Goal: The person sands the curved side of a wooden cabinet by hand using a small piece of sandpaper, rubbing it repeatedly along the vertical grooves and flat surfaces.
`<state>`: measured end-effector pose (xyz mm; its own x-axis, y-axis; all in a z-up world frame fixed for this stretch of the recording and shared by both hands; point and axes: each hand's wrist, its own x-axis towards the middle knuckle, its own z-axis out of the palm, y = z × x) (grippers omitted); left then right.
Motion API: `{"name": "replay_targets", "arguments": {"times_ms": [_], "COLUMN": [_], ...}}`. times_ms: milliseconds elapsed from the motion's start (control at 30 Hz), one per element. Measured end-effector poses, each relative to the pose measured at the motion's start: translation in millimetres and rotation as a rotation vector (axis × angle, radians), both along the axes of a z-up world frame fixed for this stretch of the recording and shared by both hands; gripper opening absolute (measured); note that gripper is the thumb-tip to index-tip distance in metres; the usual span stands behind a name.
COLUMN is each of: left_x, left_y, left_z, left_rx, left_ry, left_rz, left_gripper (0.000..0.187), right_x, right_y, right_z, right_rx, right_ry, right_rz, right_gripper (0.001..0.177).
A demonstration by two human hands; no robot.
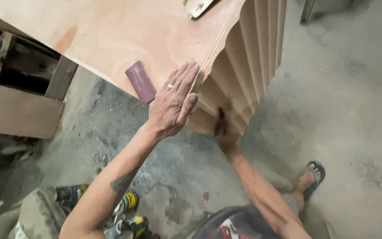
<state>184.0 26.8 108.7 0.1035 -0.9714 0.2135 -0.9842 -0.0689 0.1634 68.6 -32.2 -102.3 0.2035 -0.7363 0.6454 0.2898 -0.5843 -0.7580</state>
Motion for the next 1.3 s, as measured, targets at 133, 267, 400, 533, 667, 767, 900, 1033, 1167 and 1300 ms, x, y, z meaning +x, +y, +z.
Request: {"name": "replay_targets", "arguments": {"times_ms": [133, 267, 400, 533, 667, 767, 900, 1033, 1167, 1300], "left_x": [0.3, -3.1, -3.3, -3.0, -1.0, -0.1, -1.2, -3.4, 1.6, 2.1], "left_y": [1.6, 5.3, -1.0, 2.7, 3.0, 1.2, -2.3, 1.0, -2.0, -0.7], "left_z": [-2.5, -1.3, 4.2, -1.2, -1.0, -0.5, 6.1, 3.5, 0.6, -1.4], "left_rx": [-0.001, 0.017, -0.007, -0.009, 0.004, -0.008, -0.031, -0.01, -0.035, -0.029], "left_ry": [0.003, 0.007, 0.012, 0.008, 0.018, 0.014, 0.003, 0.016, 0.009, 0.016], "left_rz": [0.009, 0.007, -0.012, -0.007, 0.005, -0.005, -0.02, -0.003, -0.013, 0.002], "left_gripper": [0.068, 0.064, 0.065, 0.066, 0.066, 0.066, 0.064, 0.065, 0.065, 0.065], "right_x": [3.8, 17.7, 27.4, 15.3, 22.3, 22.9, 33.0, 14.4, 20.2, 42.6], "right_y": [-5.7, 16.1, 18.6, 6.1, 16.7, 18.3, 10.9, 9.2, 9.4, 4.5], "right_z": [48.7, -93.2, -102.2, -11.0, -114.0, -120.9, -40.9, -62.3, -57.7, 3.5], "right_rx": [-0.115, -0.018, 0.047, -0.086, 0.05, 0.107, 0.048, 0.019, 0.094, 0.017], "right_ry": [0.153, 0.173, 0.072, 0.151, 0.21, 0.218, 0.229, 0.22, 0.183, 0.153], "right_rz": [-0.069, -0.026, -0.048, -0.097, -0.069, -0.094, -0.105, -0.126, -0.044, -0.101], "right_gripper": [0.047, 0.044, 0.05, 0.045, 0.05, 0.047, 0.028, 0.049, 0.049, 0.034]}}
